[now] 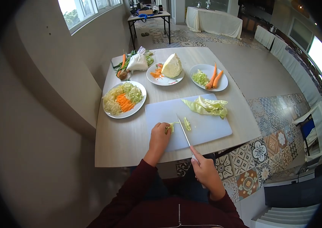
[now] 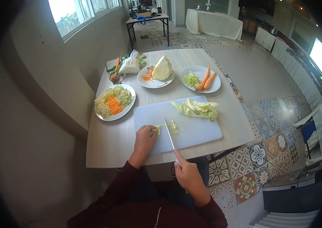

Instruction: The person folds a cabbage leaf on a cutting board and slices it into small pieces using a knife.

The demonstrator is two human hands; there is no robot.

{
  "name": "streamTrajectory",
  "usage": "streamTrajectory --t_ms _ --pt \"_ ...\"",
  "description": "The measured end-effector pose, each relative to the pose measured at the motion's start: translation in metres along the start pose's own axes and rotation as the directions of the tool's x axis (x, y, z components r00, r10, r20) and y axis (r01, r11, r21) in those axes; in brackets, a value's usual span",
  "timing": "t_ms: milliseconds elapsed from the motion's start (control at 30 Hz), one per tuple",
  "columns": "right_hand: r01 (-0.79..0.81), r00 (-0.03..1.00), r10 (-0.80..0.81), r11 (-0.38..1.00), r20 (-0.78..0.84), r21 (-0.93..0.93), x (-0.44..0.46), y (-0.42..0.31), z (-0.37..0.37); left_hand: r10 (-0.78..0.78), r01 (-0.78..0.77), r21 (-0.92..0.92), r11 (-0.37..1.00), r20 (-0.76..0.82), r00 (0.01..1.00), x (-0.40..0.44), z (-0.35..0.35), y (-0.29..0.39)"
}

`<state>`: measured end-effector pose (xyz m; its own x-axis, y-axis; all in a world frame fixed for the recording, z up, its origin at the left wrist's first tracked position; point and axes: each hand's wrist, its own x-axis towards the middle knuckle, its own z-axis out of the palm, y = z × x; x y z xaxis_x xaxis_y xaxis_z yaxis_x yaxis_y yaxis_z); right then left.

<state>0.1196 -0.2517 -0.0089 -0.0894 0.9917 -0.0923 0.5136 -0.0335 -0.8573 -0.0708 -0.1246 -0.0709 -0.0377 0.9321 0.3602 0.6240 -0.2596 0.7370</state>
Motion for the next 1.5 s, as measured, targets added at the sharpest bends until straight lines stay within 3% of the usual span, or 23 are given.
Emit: streamTrajectory --t_ms 500,600,900,1500 --pt "0.002 1.000 -0.002 1.000 -0.002 0.007 -0.010 -0.015 -0.006 -0.037 0.037 0.046 0.998 -0.003 0.999 -0.002 -0.004 -0.008" --pt "0.150 0.989 -0.150 0.987 0.007 -0.062 -0.010 -0.013 -0.003 -0.029 0.029 0.046 0.999 -0.011 1.000 -0.002 -0.004 -0.009" --pt "0.116 0.993 -0.113 0.979 0.024 -0.167 -0.009 -0.010 0.002 -0.049 0.049 0.022 0.999 0.005 0.999 -0.001 -0.004 -0.006" --pt "0.007 0.998 -0.014 0.994 -0.066 -0.105 -0.013 -0.016 -0.015 0.015 -0.014 -0.010 1.000 0.028 1.000 0.012 0.018 0.003"
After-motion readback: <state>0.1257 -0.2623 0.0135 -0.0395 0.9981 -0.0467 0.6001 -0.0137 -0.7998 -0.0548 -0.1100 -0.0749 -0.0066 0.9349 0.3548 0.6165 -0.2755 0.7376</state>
